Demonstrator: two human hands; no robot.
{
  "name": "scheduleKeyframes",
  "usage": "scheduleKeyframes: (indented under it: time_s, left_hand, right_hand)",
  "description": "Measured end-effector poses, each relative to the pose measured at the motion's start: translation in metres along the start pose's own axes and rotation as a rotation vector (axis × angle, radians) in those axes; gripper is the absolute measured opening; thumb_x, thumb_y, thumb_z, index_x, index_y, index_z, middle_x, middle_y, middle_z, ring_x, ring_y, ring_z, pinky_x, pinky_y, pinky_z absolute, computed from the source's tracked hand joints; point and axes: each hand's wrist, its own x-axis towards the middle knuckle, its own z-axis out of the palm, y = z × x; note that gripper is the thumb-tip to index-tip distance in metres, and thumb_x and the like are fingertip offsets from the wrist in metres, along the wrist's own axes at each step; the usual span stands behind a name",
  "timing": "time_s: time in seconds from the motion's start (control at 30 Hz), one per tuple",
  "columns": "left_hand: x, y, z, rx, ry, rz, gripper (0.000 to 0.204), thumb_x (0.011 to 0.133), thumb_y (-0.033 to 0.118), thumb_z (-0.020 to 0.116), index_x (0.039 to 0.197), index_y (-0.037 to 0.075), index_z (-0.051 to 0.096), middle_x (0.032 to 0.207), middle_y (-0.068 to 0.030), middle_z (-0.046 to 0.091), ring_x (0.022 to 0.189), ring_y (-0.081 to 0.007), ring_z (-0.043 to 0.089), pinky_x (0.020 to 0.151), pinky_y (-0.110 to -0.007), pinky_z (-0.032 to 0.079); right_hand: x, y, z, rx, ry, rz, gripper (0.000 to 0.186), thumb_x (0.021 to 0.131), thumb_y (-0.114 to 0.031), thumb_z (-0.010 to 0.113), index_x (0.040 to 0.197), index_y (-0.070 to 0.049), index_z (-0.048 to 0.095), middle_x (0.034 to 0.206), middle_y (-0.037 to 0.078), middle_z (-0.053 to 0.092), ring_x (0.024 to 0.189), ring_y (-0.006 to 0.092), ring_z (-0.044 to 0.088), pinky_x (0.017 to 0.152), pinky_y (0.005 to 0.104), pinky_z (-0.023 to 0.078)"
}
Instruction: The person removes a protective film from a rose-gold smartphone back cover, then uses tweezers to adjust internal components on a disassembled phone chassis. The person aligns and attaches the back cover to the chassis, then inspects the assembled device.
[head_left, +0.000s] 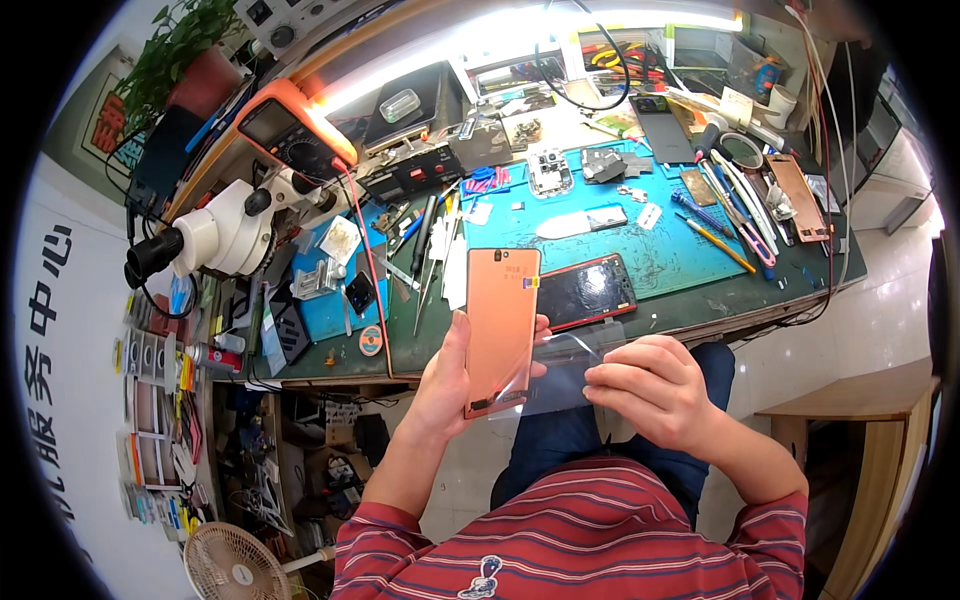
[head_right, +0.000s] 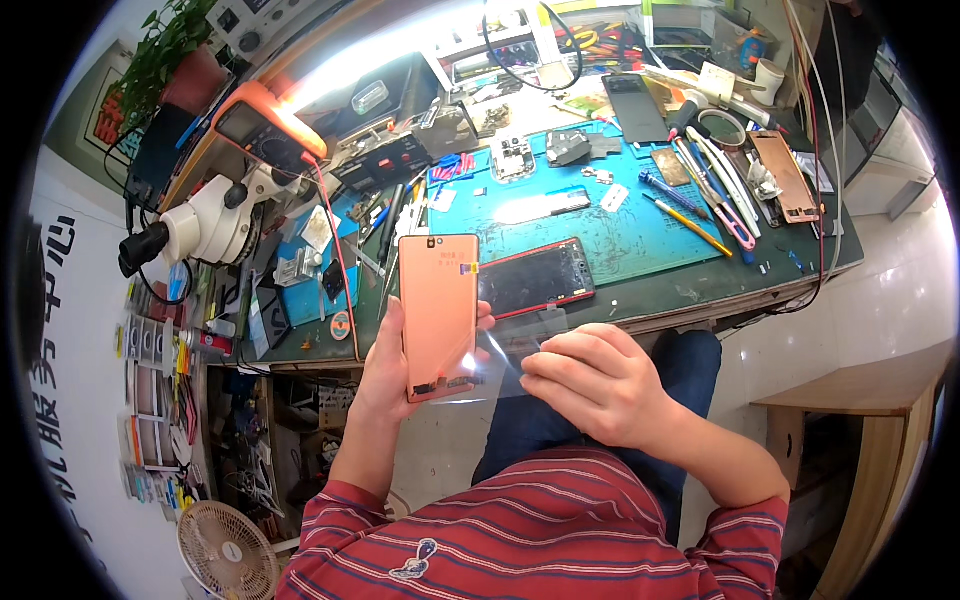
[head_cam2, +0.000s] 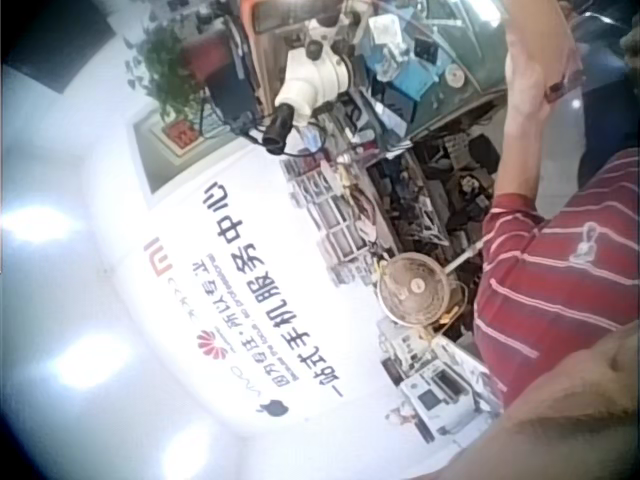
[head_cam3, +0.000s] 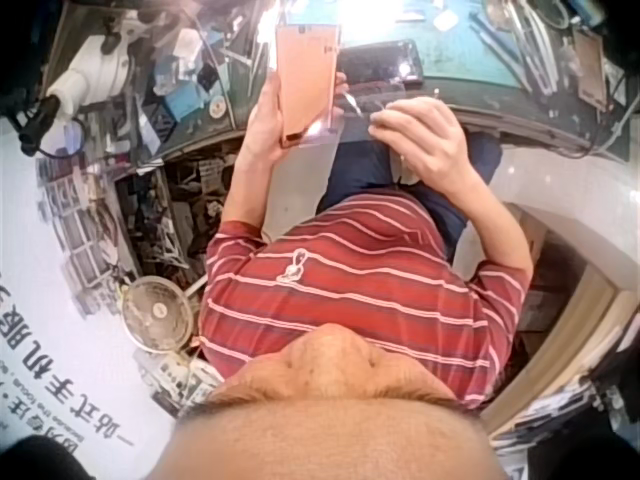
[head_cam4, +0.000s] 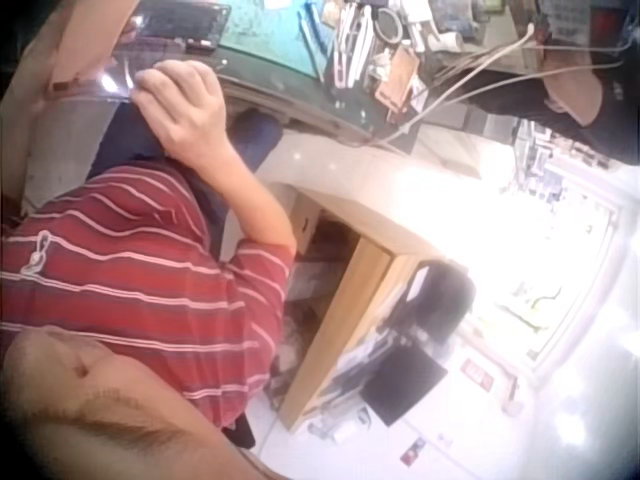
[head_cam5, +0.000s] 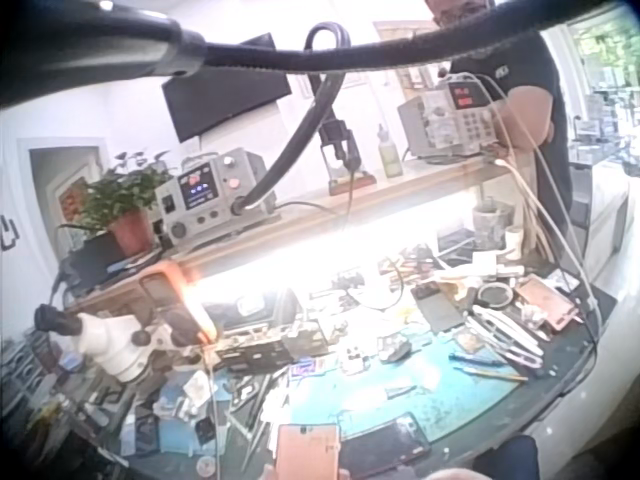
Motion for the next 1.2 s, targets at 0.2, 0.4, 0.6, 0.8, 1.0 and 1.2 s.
scheduleKeyframes:
  time_s: [0.2, 0.4, 0.6, 0.8, 1.0, 1.2]
  left_hand:
    - [-0.002, 0.002, 0.003, 0.017, 0.028, 0.080, 0.076, 0.101, 0.061, 0.025, 0.144, 0.000, 0.038, 0.137, -0.0190, 0.052, 0.123, -0.0287, 0.055, 0.096, -0.043, 0.052]
    - [-0.004, 0.006, -0.002, -0.090, -0.004, 0.075, 0.076, 0.101, 0.061, 0.024, 0.144, 0.000, 0.037, 0.135, -0.0184, 0.052, 0.115, -0.0290, 0.060, 0.093, -0.041, 0.053]
    - [-0.002, 0.006, -0.002, -0.046, 0.003, 0.141, 0.076, 0.102, 0.061, 0.022, 0.144, 0.000, 0.038, 0.134, -0.0183, 0.054, 0.114, -0.0287, 0.061, 0.091, -0.040, 0.054]
    - [-0.001, 0.008, -0.002, -0.054, 0.017, 0.163, 0.078, 0.101, 0.063, 0.023, 0.144, 0.000, 0.038, 0.133, -0.0176, 0.055, 0.113, -0.0287, 0.061, 0.086, -0.038, 0.056]
    - [-0.002, 0.009, -0.005, -0.104, -0.014, 0.117, 0.079, 0.100, 0.064, 0.023, 0.144, 0.000, 0.038, 0.134, -0.0178, 0.054, 0.113, -0.0298, 0.061, 0.089, -0.040, 0.055]
    - [-0.002, 0.008, -0.003, -0.098, 0.026, 0.169, 0.079, 0.100, 0.064, 0.021, 0.144, 0.000, 0.038, 0.133, -0.0180, 0.054, 0.111, -0.0305, 0.062, 0.094, -0.042, 0.052]
  right_hand:
    - [-0.002, -0.006, -0.002, -0.025, -0.003, -0.022, 0.020, 0.069, -0.010, 0.069, 0.088, -0.006, 0.071, 0.099, 0.003, 0.067, 0.094, 0.0180, 0.063, 0.080, 0.0336, 0.052]
    - [-0.003, -0.010, -0.004, -0.024, -0.007, -0.012, 0.020, 0.069, -0.011, 0.068, 0.088, -0.007, 0.072, 0.098, 0.003, 0.068, 0.093, 0.0177, 0.063, 0.080, 0.0334, 0.052]
    - [-0.006, -0.011, -0.004, -0.031, -0.004, 0.000, 0.019, 0.069, -0.011, 0.067, 0.087, -0.007, 0.072, 0.098, 0.003, 0.068, 0.093, 0.0179, 0.063, 0.079, 0.0336, 0.051]
    - [-0.008, -0.010, -0.004, -0.050, -0.006, 0.015, 0.020, 0.068, -0.011, 0.066, 0.086, -0.007, 0.071, 0.099, 0.003, 0.067, 0.094, 0.0185, 0.063, 0.080, 0.0341, 0.051]
    - [-0.011, -0.009, -0.006, -0.067, -0.004, 0.020, 0.019, 0.069, -0.011, 0.067, 0.086, -0.006, 0.071, 0.100, 0.003, 0.067, 0.096, 0.0195, 0.063, 0.082, 0.0353, 0.051]
    - [-0.015, -0.007, -0.008, -0.073, -0.007, 0.033, 0.018, 0.071, -0.011, 0.067, 0.088, -0.006, 0.071, 0.100, 0.004, 0.068, 0.097, 0.0208, 0.064, 0.085, 0.0372, 0.053]
